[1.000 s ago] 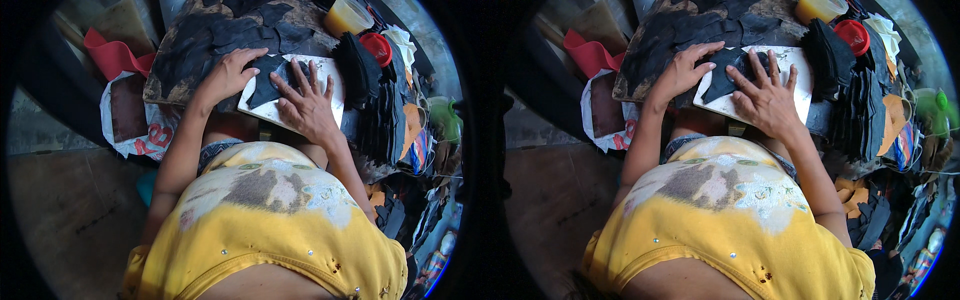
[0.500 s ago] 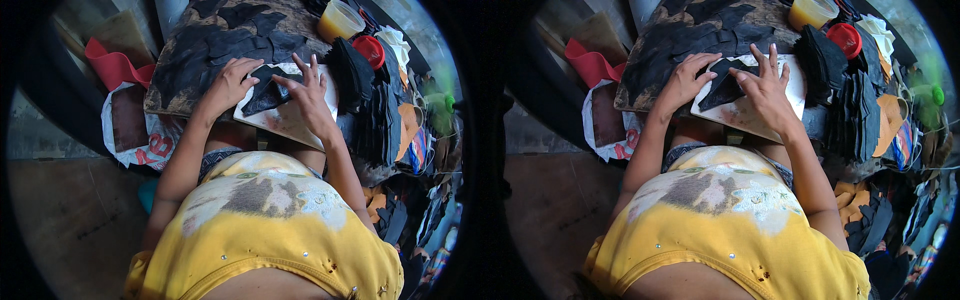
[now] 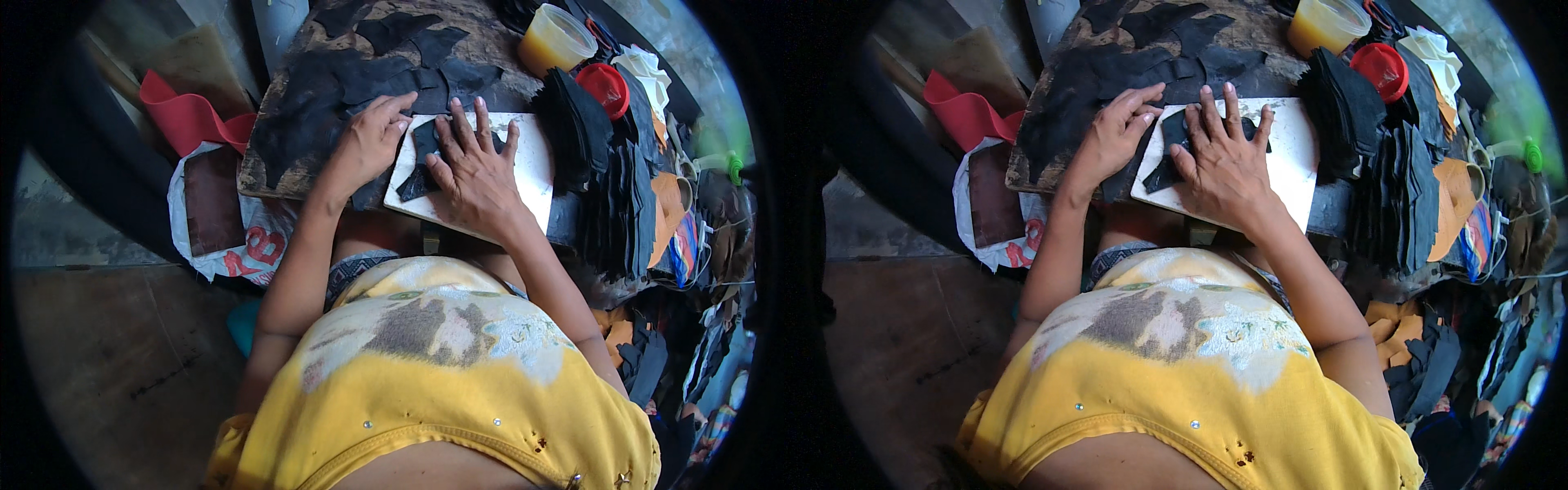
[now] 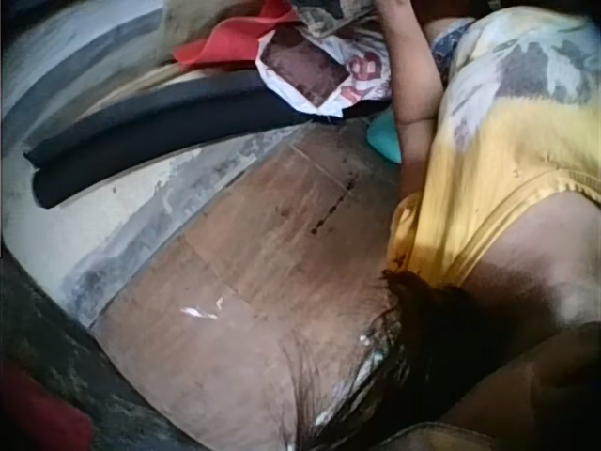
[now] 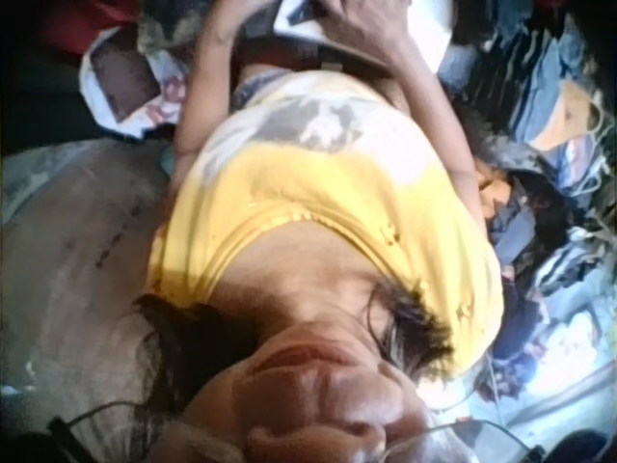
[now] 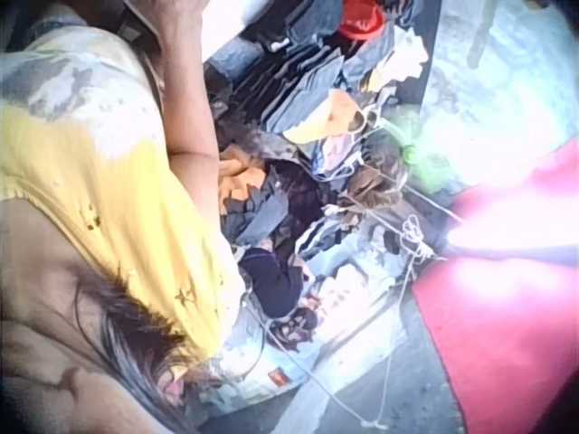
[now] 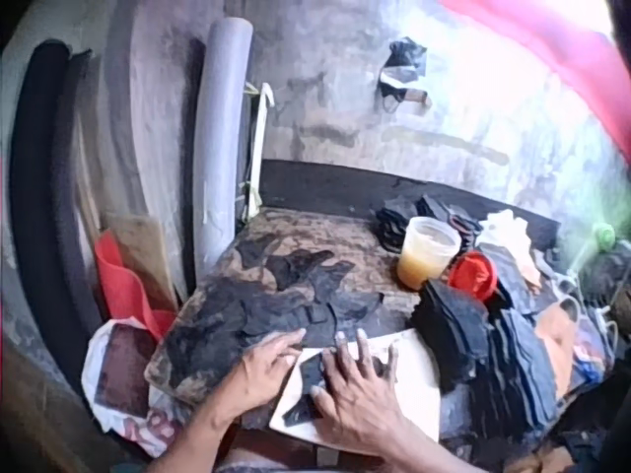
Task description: The person repeatedly places a small black leather piece on a white board, rubs it with both hands, and then uses red-handled scissors to trim its edges. The trimmed pieces are set aside on the work surface.
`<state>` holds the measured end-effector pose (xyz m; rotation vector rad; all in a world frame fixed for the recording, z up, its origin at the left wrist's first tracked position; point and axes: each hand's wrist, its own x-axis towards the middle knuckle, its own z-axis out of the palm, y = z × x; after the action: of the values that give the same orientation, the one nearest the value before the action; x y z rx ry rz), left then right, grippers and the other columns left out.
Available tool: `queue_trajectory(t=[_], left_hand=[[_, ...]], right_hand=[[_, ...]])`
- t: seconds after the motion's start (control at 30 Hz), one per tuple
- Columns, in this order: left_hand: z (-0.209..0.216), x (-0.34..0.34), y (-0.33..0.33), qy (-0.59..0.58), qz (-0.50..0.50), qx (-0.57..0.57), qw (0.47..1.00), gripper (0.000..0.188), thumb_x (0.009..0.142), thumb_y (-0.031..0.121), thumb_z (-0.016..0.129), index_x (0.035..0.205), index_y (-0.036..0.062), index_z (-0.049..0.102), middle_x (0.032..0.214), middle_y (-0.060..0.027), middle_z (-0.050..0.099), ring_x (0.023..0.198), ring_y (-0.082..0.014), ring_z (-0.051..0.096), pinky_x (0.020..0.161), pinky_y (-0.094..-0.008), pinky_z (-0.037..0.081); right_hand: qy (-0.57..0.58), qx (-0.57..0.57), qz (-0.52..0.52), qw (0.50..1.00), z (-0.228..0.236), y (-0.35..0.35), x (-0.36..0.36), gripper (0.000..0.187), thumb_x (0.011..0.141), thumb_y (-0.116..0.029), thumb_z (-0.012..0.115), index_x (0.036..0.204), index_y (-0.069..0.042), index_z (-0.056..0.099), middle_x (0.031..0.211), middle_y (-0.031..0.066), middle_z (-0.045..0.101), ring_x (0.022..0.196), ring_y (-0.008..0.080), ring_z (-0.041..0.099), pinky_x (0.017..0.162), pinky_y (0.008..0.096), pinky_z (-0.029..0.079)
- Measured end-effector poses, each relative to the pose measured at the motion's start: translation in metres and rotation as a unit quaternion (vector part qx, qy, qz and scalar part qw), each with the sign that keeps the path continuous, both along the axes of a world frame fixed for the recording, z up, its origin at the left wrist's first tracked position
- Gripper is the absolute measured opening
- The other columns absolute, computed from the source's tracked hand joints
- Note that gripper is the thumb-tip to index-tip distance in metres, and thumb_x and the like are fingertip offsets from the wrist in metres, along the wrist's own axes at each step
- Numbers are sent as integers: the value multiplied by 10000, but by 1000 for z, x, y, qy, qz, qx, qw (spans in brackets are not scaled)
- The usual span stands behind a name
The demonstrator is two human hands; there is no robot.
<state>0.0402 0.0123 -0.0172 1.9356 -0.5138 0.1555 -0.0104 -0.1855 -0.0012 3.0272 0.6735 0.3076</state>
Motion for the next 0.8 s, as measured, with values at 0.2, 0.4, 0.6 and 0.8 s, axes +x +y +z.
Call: queue_trajectory(t=[0.2,0.4,0.6,0.8], left_hand=[[-1,6,4,1,3,12,1000,298,963,11,514,1243,-19,612,1168,-145,635,1037,-225,668,913,-297,508],[6,16,2,-18,-6,77,997,250,931,102,592,1143,8,684,1103,-136,650,1035,-251,645,906,-313,489],[7,13,-3,-24,-35,126,991,274,877,114,666,1136,30,697,1100,-118,621,1001,-234,643,870,-301,497],[9,4,-18,-38,-5,22,999,171,805,72,656,960,4,685,1045,-162,625,957,-318,639,851,-371,514]], right_hand=[[13,-24,9,1000,9,-8,12,464,1025,-390,368,1486,-438,366,1627,71,196,1508,366,74,1107,718,-16],[13,-17,81,996,13,-19,4,542,961,-352,512,1473,-466,377,1627,70,204,1507,367,91,1119,693,-39],[59,-25,70,996,10,-21,-16,459,1041,-479,170,1419,-524,426,1631,61,189,1505,371,91,1128,671,-56],[130,130,113,976,13,-18,-43,440,1026,-412,271,1334,-403,585,1634,82,174,1513,353,34,1147,629,-76]])
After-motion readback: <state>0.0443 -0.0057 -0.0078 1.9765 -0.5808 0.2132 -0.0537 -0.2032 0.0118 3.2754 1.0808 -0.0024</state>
